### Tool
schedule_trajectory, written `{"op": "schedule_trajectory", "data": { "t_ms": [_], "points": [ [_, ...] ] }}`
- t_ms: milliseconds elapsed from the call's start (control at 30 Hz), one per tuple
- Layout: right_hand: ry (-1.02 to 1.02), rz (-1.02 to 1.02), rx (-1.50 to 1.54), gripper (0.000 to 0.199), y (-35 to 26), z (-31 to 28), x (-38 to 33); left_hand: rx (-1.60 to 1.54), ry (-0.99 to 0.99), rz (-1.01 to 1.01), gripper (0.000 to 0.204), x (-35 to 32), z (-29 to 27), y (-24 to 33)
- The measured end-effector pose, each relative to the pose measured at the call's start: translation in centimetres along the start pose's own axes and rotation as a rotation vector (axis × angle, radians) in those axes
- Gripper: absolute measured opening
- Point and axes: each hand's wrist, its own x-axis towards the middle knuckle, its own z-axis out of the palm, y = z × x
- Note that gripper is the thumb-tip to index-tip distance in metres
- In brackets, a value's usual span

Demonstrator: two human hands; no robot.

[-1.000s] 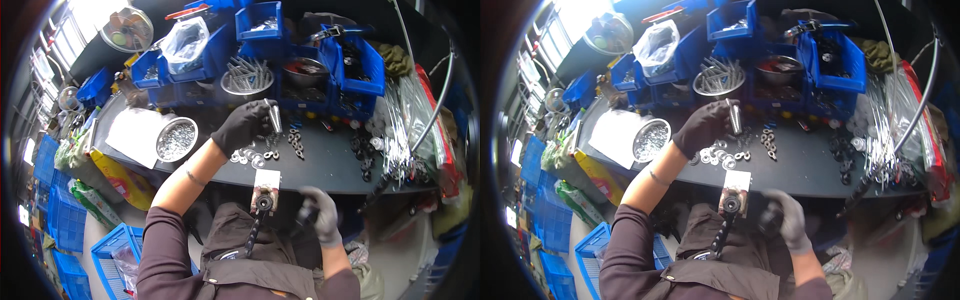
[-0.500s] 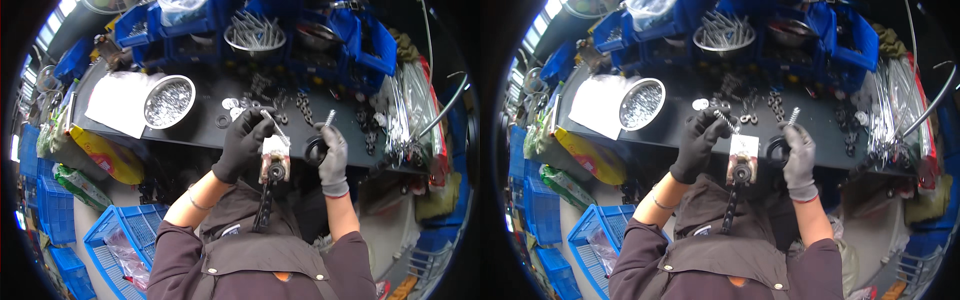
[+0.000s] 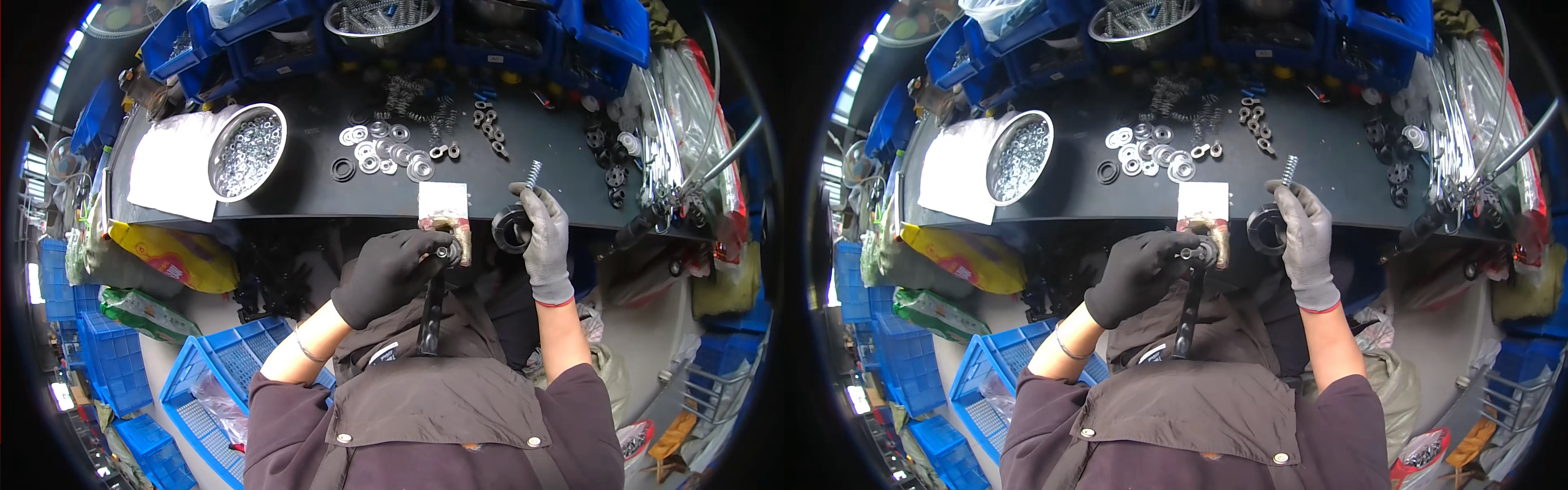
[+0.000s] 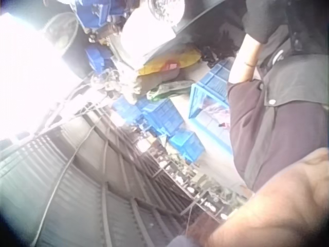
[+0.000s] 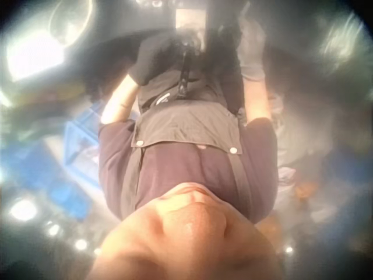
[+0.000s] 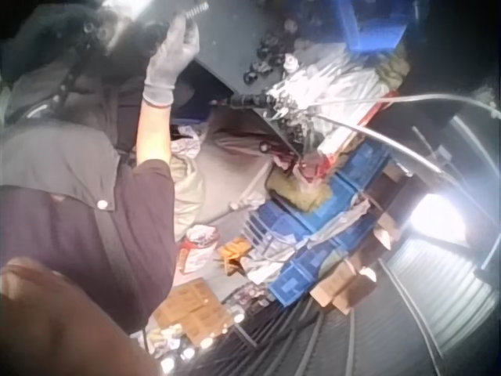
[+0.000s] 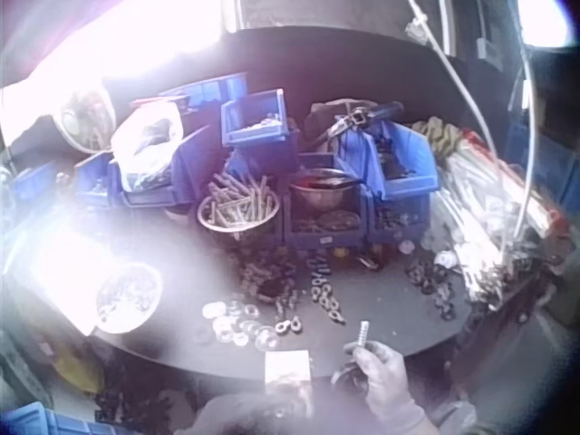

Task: The person assembles mechanical shock absorbers by inserting springs and washers into a cylinder, then securing them with fasteners using a pneumatic driver.

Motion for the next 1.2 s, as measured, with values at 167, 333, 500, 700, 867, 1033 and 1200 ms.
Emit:
{"op": "schedule_trajectory", "data": {
  "t_ms": [167,333,500,700,867,1033,1200],
  "points": [
    [-0.016,0.013,0.052,0.021,0.0,-0.4,-0.4,-0.047,0.038,-0.105,0.036,-0.5,0.1,-0.2],
    [-0.02,0.036,0.071,0.021,0.6,-0.9,-0.5,0.071,0.016,-0.046,0.035,0.0,0.1,0.8],
    [-0.076,0.036,0.106,0.019,0.8,-0.8,-0.6,0.213,-0.051,0.027,0.031,0.1,1.9,-0.5],
    [-0.305,0.073,-0.222,0.016,0.6,0.1,-1.5,0.329,0.152,-0.065,0.041,-0.2,2.4,-0.5],
    [-0.495,-0.166,-0.642,0.013,-2.1,2.1,-2.6,0.062,-0.008,0.099,0.059,3.3,-0.4,0.8],
    [-0.306,-0.217,-0.443,0.025,-2.5,2.7,-1.7,-0.26,0.086,0.033,0.035,3.9,-2.9,-1.1],
    [0.33,-0.814,-0.933,0.04,-1.1,-2.2,4.1,0.041,0.502,-0.134,0.028,7.0,-12.6,-6.2]
  ]
}}
